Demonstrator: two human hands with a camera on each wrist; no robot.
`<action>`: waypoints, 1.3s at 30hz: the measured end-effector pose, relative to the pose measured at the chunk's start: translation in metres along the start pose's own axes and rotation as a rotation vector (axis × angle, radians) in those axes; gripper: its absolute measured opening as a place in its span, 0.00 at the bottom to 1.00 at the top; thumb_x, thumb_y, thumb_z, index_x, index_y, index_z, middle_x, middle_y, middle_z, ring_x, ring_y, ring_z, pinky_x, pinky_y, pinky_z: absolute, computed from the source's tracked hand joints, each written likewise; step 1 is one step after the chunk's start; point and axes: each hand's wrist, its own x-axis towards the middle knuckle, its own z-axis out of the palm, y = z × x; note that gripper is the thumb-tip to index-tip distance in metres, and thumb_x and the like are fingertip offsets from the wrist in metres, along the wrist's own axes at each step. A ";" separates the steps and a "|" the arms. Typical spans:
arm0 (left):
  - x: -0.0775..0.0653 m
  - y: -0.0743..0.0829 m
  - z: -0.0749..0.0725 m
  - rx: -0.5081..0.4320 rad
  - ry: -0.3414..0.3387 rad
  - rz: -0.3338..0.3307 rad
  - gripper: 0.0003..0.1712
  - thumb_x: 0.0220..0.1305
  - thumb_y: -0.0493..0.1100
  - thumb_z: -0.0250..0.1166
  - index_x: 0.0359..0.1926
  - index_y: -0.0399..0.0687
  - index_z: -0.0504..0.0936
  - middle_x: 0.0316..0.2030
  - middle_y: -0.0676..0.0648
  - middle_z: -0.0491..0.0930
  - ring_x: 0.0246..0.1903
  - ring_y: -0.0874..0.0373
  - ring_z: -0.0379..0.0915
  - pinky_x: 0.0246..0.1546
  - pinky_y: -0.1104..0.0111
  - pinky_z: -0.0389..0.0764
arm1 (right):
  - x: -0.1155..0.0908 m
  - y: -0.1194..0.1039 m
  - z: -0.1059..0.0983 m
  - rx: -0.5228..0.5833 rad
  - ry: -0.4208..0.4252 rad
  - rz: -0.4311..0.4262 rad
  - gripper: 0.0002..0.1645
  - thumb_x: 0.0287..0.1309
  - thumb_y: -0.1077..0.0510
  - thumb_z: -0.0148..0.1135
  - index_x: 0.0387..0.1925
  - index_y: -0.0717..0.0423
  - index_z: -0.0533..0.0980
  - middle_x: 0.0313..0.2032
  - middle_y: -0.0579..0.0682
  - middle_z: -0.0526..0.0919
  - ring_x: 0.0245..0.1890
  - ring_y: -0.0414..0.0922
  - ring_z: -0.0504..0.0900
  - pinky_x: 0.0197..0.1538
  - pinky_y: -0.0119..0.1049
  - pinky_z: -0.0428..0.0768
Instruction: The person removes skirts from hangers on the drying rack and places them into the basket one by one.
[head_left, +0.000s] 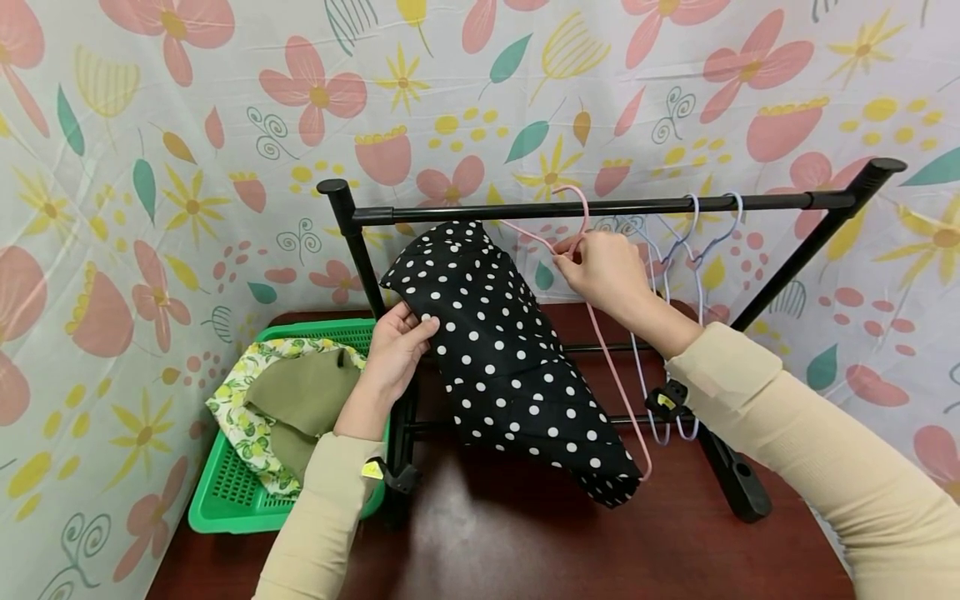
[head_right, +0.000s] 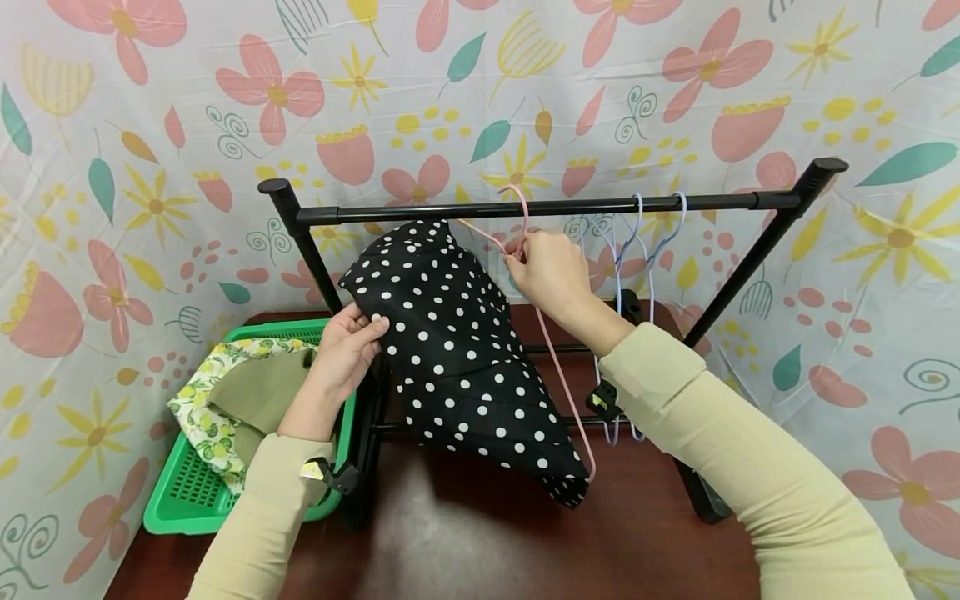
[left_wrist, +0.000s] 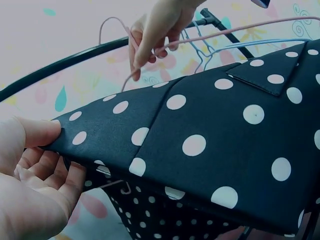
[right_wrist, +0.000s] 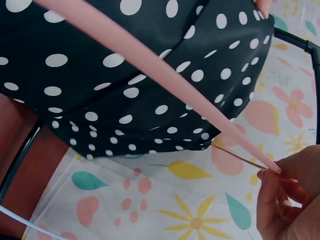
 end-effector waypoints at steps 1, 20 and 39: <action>-0.001 0.002 0.001 0.003 -0.001 0.005 0.16 0.60 0.27 0.56 0.49 0.39 0.70 0.34 0.50 0.78 0.35 0.61 0.76 0.36 0.72 0.77 | 0.000 0.000 0.000 0.000 0.002 -0.001 0.27 0.54 0.54 0.60 0.04 0.52 0.64 0.10 0.47 0.64 0.12 0.44 0.63 0.15 0.35 0.58; -0.008 0.022 -0.002 0.116 0.034 0.059 0.17 0.60 0.29 0.58 0.51 0.38 0.70 0.31 0.52 0.78 0.33 0.62 0.75 0.33 0.73 0.76 | -0.002 0.004 0.001 0.015 0.041 -0.019 0.24 0.55 0.57 0.57 0.06 0.52 0.64 0.11 0.48 0.66 0.11 0.43 0.59 0.14 0.34 0.56; -0.017 0.037 -0.004 0.433 0.091 0.176 0.11 0.58 0.33 0.63 0.43 0.38 0.74 0.33 0.52 0.81 0.33 0.60 0.76 0.37 0.72 0.78 | -0.003 0.010 0.000 0.005 0.052 -0.006 0.20 0.56 0.56 0.57 0.09 0.54 0.72 0.16 0.53 0.73 0.14 0.47 0.66 0.18 0.39 0.62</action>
